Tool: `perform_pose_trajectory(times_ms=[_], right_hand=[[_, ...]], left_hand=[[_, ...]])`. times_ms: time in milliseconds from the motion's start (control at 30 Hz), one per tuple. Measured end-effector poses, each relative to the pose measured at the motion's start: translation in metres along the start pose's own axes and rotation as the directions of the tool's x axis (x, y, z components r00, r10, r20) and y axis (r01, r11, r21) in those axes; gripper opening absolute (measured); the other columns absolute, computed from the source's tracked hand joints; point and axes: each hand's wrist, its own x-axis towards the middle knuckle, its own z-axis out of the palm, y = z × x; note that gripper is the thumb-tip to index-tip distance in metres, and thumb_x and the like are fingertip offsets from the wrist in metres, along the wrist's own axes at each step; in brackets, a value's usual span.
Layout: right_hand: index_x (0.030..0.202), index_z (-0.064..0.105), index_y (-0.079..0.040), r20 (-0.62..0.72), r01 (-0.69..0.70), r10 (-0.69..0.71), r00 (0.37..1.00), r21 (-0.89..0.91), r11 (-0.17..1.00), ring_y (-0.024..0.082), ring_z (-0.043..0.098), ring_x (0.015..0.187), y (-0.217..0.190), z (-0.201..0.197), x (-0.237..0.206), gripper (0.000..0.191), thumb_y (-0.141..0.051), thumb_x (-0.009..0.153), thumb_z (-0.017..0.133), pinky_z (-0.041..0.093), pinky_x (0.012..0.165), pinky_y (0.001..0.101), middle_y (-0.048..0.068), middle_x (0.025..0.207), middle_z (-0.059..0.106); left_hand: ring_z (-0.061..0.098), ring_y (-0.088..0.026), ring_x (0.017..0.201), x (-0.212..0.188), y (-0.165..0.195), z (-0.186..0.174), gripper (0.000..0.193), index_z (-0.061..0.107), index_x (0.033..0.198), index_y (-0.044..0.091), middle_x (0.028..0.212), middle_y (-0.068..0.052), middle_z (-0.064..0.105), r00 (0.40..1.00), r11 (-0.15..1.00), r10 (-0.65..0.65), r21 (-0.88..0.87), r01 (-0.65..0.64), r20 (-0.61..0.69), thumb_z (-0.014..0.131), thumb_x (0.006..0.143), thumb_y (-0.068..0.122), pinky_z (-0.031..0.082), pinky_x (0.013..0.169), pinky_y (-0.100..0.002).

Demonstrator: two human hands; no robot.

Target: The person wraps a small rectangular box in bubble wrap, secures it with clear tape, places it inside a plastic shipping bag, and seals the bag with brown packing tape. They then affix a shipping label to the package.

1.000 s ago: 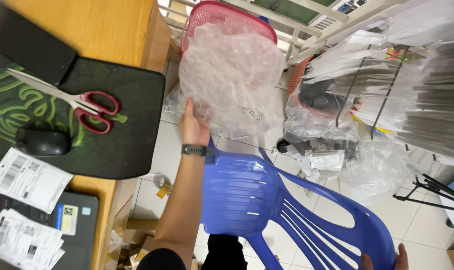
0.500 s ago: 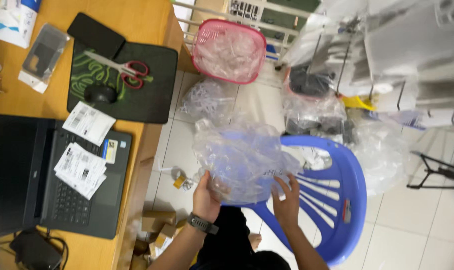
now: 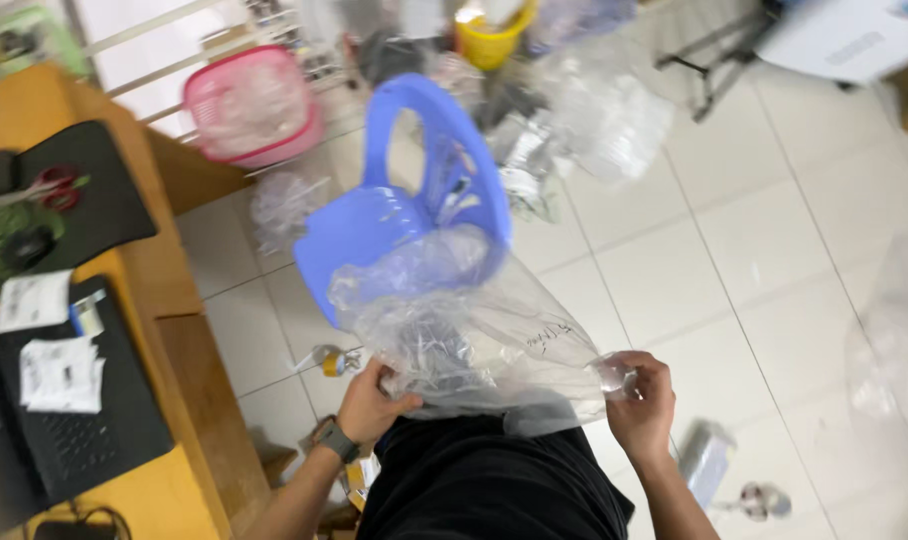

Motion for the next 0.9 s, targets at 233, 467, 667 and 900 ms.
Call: perform_pose_trajectory(times_ms=[233, 467, 667, 900], right_hand=[[0.126, 0.035, -0.005, -0.552, -0.070, 0.155, 0.819, 0.173, 0.982, 0.021, 0.064, 0.113, 0.034, -0.130, -0.094, 0.055, 0.006, 0.089, 0.075, 0.056, 0.093, 0.0295, 0.015, 0.123, 0.058], [0.124, 0.037, -0.007, -0.647, -0.229, 0.278, 0.710, 0.161, 0.960, 0.021, 0.056, 0.115, 0.071, -0.219, -0.144, 0.056, 0.012, 0.085, 0.072, 0.051, 0.080, 0.0292, 0.015, 0.131, 0.054], [0.114, 0.036, -0.008, -0.575, -0.224, 0.210, 0.791, 0.048, 0.973, 0.023, 0.062, 0.117, 0.142, -0.316, -0.102, 0.042, 0.016, 0.092, 0.062, 0.055, 0.090, 0.0292, 0.016, 0.138, 0.057], [0.065, 0.063, -0.006, -0.335, -0.326, 0.181, 0.925, -0.450, 0.832, 0.017, 0.066, 0.082, 0.232, -0.462, -0.014, 0.030, 0.006, 0.089, 0.075, 0.055, 0.063, 0.0337, 0.008, 0.140, 0.063]], left_hand=[[0.072, -0.033, 0.073, 0.045, 0.123, 0.090, 0.053, 0.072, 0.097, 0.007, 0.077, -0.014, 0.075, 0.857, 0.857, 0.157, 0.363, -0.366, 0.492, 0.089, 0.070, 0.049, 0.056, 0.066, -0.042], [0.071, -0.026, 0.063, 0.081, 0.188, 0.238, 0.044, 0.066, 0.100, 0.005, 0.080, -0.012, 0.072, 0.819, 0.842, 0.385, 0.200, -0.500, 0.426, 0.082, 0.080, 0.041, 0.055, 0.059, -0.037], [0.064, -0.034, 0.080, 0.143, 0.259, 0.375, 0.024, 0.060, 0.106, 0.005, 0.102, -0.014, 0.065, 0.677, 0.653, 0.687, 0.183, -0.734, 0.263, 0.073, 0.091, 0.017, 0.051, 0.067, -0.041], [0.060, -0.032, 0.063, 0.223, 0.339, 0.520, 0.037, 0.060, 0.073, 0.004, 0.075, -0.009, 0.061, 0.672, 0.680, 0.370, 0.306, -0.666, 0.642, 0.079, 0.083, 0.034, 0.050, 0.059, -0.042]])
